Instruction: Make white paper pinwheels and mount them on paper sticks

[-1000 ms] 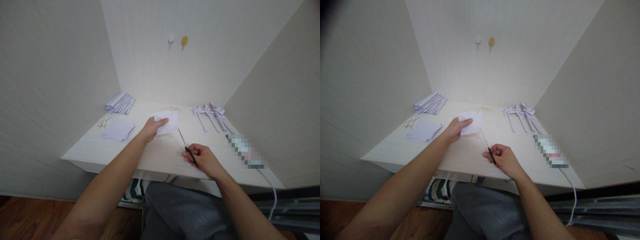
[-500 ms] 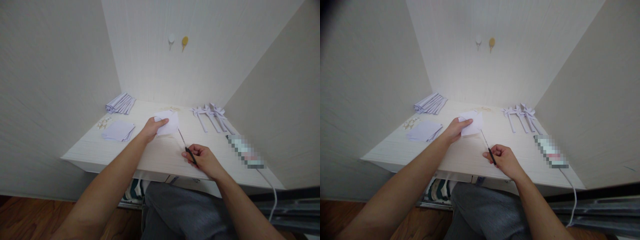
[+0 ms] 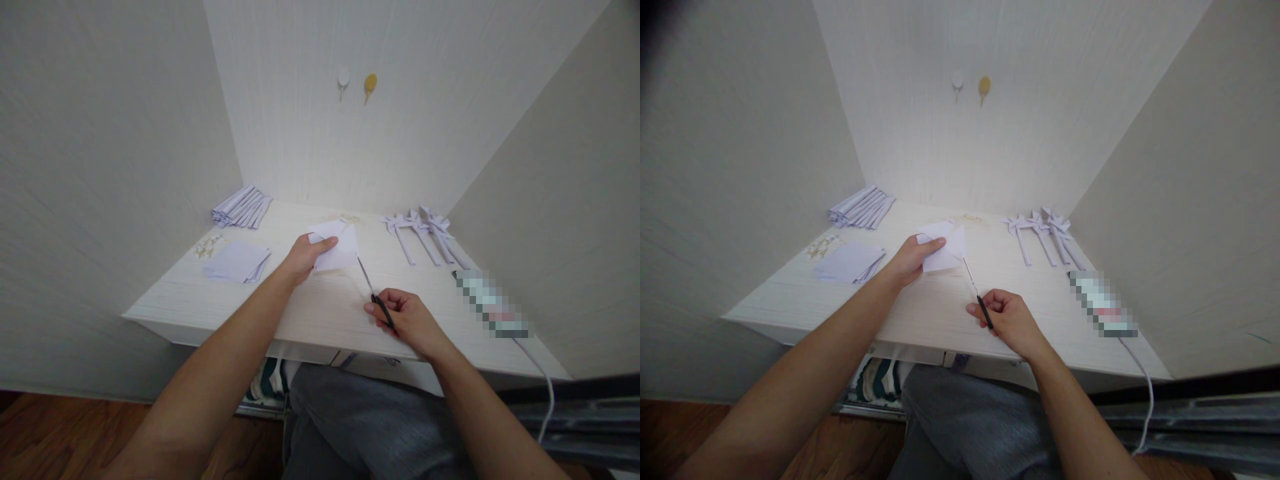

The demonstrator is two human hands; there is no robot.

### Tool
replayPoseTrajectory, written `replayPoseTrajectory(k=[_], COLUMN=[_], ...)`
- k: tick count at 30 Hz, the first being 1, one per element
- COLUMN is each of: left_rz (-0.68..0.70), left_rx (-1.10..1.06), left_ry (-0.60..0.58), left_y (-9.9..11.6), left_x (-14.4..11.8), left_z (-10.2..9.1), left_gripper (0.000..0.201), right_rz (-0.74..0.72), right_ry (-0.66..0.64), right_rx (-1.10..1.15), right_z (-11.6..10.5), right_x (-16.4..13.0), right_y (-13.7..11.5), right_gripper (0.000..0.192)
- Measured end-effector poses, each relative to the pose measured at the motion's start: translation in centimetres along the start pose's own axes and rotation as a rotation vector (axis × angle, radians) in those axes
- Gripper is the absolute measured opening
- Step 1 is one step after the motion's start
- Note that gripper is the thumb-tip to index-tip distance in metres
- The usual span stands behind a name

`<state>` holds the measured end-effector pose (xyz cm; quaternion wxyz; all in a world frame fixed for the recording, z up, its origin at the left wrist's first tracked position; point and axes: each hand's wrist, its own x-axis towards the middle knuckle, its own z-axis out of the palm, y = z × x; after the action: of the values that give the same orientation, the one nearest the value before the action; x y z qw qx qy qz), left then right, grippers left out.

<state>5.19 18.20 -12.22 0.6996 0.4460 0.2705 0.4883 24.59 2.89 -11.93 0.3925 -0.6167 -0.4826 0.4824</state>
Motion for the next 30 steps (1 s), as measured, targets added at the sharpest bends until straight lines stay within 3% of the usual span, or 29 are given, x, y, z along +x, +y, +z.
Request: replayPoseTrajectory(k=[30], left_rz=[0.023], left_rx=[-0.009], left_ry=[-0.014], left_y=[0.06], left_x=[-0.01], left_z=[0.02], left_gripper=[0.051], right_rz=[-0.004], right_ry=[0.005], right_rx=[-0.025], right_z=[0.03], right_x=[-0.12], right_y=[-0.14], right_gripper=[0.064])
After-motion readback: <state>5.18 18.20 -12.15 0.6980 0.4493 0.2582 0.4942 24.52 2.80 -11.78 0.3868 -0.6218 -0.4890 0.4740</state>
